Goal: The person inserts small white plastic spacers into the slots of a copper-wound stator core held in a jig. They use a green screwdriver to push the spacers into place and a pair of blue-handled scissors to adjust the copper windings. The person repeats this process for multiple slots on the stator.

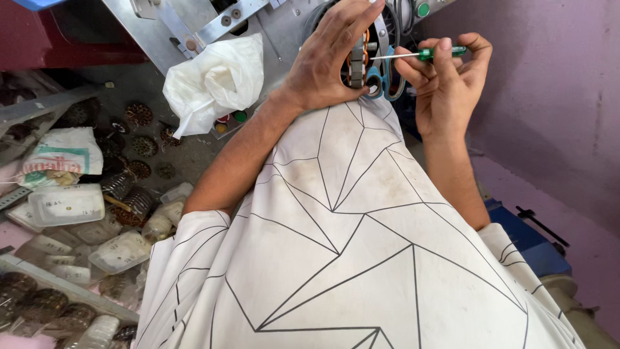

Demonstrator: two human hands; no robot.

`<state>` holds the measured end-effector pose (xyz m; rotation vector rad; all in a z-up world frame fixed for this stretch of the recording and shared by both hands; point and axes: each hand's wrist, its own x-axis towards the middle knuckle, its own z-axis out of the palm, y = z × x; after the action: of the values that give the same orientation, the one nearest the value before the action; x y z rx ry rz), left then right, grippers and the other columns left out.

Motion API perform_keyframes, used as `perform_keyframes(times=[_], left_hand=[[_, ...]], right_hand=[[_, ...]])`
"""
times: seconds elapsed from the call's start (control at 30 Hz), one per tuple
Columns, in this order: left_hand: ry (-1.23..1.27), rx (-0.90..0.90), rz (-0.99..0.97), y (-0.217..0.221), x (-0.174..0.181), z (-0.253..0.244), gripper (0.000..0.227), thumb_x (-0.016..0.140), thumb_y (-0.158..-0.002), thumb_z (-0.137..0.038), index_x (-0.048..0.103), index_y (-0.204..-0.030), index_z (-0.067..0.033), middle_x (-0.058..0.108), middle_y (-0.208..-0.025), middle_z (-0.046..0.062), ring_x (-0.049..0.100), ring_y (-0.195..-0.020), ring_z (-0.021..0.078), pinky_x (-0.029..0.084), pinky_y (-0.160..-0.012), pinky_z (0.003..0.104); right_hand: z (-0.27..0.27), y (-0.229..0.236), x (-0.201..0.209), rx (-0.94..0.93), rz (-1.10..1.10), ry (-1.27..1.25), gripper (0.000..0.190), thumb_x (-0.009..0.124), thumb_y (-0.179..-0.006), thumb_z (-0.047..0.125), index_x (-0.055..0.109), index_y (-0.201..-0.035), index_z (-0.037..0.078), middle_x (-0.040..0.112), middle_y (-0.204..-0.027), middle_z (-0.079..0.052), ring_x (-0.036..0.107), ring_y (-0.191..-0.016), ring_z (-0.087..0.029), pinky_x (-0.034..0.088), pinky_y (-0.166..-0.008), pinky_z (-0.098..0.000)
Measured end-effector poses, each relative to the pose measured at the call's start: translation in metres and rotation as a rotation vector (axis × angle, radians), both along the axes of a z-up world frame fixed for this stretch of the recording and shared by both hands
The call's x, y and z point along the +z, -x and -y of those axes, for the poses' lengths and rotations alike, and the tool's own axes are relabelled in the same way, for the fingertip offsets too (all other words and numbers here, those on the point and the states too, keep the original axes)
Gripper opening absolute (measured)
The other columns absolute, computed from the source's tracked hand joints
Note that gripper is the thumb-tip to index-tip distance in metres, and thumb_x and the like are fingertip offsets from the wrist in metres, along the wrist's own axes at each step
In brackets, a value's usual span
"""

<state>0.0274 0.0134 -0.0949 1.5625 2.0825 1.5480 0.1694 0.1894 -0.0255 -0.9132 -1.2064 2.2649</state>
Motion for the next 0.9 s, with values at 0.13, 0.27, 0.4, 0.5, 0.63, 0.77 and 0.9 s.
perform_keyframes(times=[0.13, 0.27, 0.4, 0.5, 0.63, 0.77, 0.9], left_hand=[[-0.088, -0.030, 0.057, 0.010, 0.005, 0.008, 0.113, 0.103, -0.074, -0.027, 0.031, -0.159, -0.0141, 0.041, -0.155, 0.015, 0.039, -0.146, 0.0361, 0.033, -0.126, 0.044], [-0.078, -0.230, 0.569, 0.030, 0.000, 0.020, 0.065, 0.084, -0.096, -0.011, 0.053, -0.154, -0.0108, 0.057, -0.148, 0.007, 0.056, -0.140, 0.0197, 0.041, -0.119, 0.031], [-0.140, -0.365, 0.733, 0.040, -0.008, 0.020, 0.045, 0.072, -0.106, -0.003, 0.058, -0.149, -0.0043, 0.063, -0.145, 0.008, 0.060, -0.135, 0.0176, 0.044, -0.121, 0.031], [-0.114, -0.411, 0.713, 0.044, -0.007, 0.017, 0.042, 0.075, -0.107, -0.003, 0.061, -0.147, -0.0037, 0.066, -0.144, 0.007, 0.063, -0.130, 0.0157, 0.049, -0.119, 0.029], [-0.156, -0.457, 0.732, 0.046, -0.004, 0.015, 0.039, 0.078, -0.108, -0.006, 0.064, -0.144, -0.0044, 0.061, -0.152, 0.007, 0.060, -0.136, 0.0153, 0.048, -0.122, 0.029], [-0.153, -0.406, 0.684, 0.040, 0.002, 0.015, 0.040, 0.080, -0.106, -0.007, 0.066, -0.143, -0.0066, 0.058, -0.154, 0.008, 0.058, -0.139, 0.0194, 0.048, -0.121, 0.031], [-0.146, -0.307, 0.483, 0.033, 0.007, 0.015, 0.041, 0.081, -0.102, -0.007, 0.067, -0.141, -0.0079, 0.060, -0.152, 0.008, 0.056, -0.141, 0.0237, 0.046, -0.121, 0.035]], right_hand=[[0.028, -0.005, -0.005, 0.087, -0.167, -0.483, 0.060, 0.071, -0.109, -0.013, 0.025, -0.138, 0.013, 0.056, -0.121, -0.015, 0.074, -0.107, -0.031, 0.067, -0.094, -0.0373], [0.036, -0.005, -0.007, 0.071, -0.226, -0.927, 0.071, 0.072, -0.109, -0.021, 0.023, -0.142, 0.019, 0.054, -0.128, -0.014, 0.076, -0.105, -0.028, 0.064, -0.088, -0.0301], [0.041, 0.001, -0.010, 0.039, -0.278, -1.155, 0.072, 0.071, -0.100, -0.023, 0.023, -0.137, 0.018, 0.054, -0.123, -0.018, 0.076, -0.102, -0.029, 0.064, -0.082, -0.0311], [0.042, 0.004, -0.016, 0.017, -0.347, -1.290, 0.071, 0.072, -0.095, -0.023, 0.021, -0.130, 0.013, 0.055, -0.118, -0.021, 0.076, -0.098, -0.031, 0.064, -0.082, -0.0356], [0.045, 0.022, -0.031, -0.076, -0.504, -1.443, 0.063, 0.067, -0.092, -0.023, 0.021, -0.119, 0.011, 0.054, -0.114, -0.025, 0.076, -0.096, -0.038, 0.065, -0.081, -0.0434], [0.040, 0.027, -0.024, 0.006, -0.455, -1.359, 0.061, 0.067, -0.095, -0.022, 0.020, -0.117, 0.011, 0.055, -0.115, -0.022, 0.077, -0.096, -0.034, 0.065, -0.082, -0.0399], [0.037, 0.009, 0.000, 0.020, -0.370, -1.250, 0.064, 0.066, -0.099, -0.023, 0.020, -0.126, 0.013, 0.054, -0.117, -0.019, 0.075, -0.094, -0.029, 0.065, -0.082, -0.0382]])
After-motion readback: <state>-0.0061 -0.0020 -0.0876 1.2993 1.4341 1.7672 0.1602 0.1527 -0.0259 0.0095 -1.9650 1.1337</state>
